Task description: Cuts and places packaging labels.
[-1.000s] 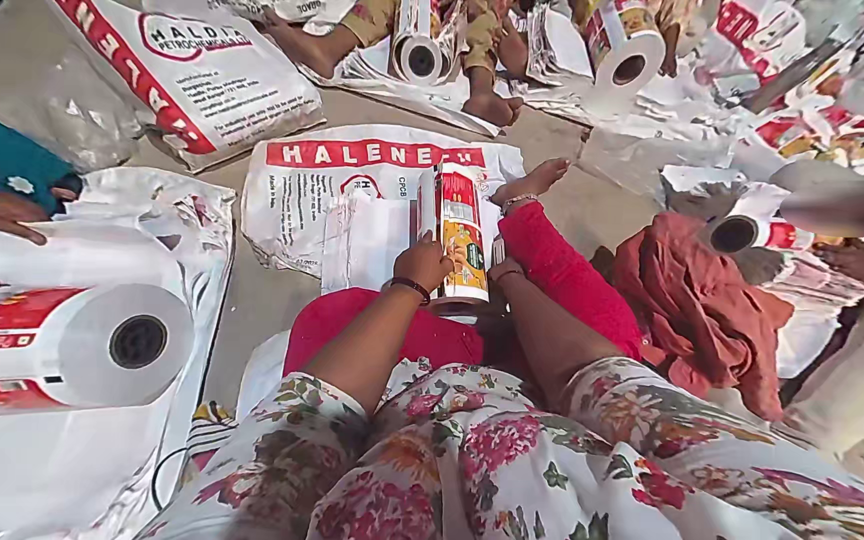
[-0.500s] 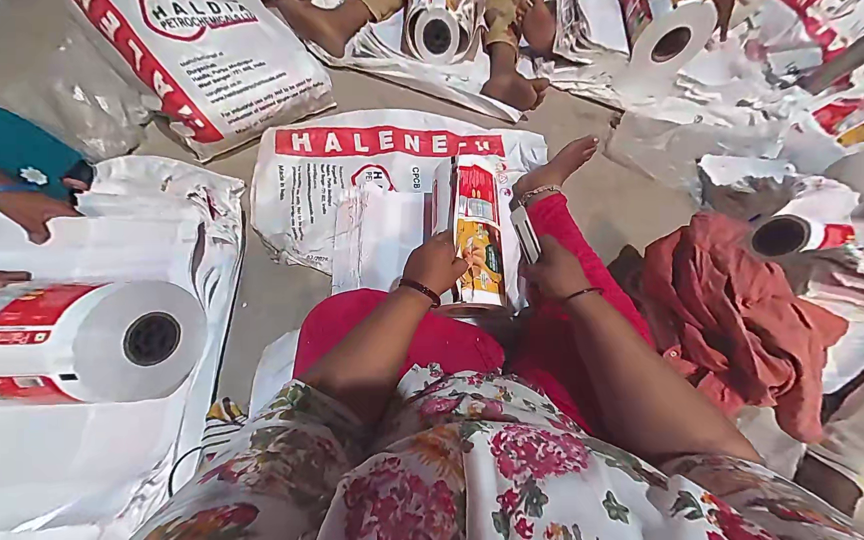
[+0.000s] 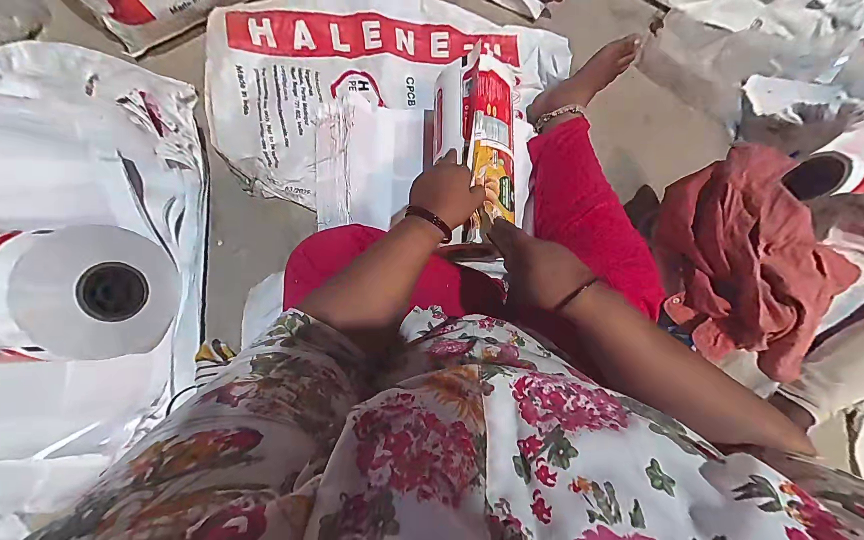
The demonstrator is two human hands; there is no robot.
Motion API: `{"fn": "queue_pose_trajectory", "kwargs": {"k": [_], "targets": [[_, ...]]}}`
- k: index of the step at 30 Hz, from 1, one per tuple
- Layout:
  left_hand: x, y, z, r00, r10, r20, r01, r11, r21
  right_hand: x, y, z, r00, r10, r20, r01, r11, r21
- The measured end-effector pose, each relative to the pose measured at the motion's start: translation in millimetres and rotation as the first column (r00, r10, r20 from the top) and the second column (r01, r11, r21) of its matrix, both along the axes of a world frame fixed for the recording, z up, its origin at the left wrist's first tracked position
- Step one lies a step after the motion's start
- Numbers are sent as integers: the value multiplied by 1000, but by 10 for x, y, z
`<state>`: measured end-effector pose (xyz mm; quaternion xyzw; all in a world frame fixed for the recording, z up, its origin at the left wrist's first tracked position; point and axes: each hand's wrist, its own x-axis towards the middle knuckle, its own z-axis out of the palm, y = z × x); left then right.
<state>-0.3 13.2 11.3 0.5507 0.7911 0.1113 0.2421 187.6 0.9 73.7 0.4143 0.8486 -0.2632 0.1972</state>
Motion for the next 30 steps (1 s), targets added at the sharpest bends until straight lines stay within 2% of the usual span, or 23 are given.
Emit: {"fn": "queue_pose_trajectory", "kwargs": {"k": [2, 4, 8, 11, 15, 20, 25, 28, 30], "targets": [[-11, -28, -11, 1000, -20, -1, 20, 999, 37, -81, -128, 51, 995, 15, 96, -24, 995, 94], [-11, -42, -29, 1000, -21, 8, 20, 996, 82, -147, -166, 96, 986, 14, 164, -33, 993, 112], [-4, -59, -44, 999, -10, 45, 5, 993, 117, -209, -149, 138, 966, 23, 256, -43, 996, 74], [30, -114, -79, 996, 7, 91, -19, 990, 141, -96, -356, 260, 959, 40, 279, -49, 998, 27], [-93, -86, -29, 973, 38, 226, -82, 979, 187, 142, -497, 270, 943, 153, 294, -135, 987, -83], [-226, -89, -48, 952, 7, 305, -59, 985, 163, 33, -382, 282, 992, -40, 117, 25, 992, 124], [-268, -97, -73, 943, -21, 333, -49, 979, 199, -210, -225, 148, 968, -44, 245, 22, 996, 92], [-300, -139, -85, 916, 42, 399, -129, 973, 193, -108, -327, 207, 948, 61, 313, -80, 996, 50], [-363, -139, -46, 837, 164, 522, -276, 950, 144, 50, -327, 302, 949, 138, 284, -142, 990, -5]]}}
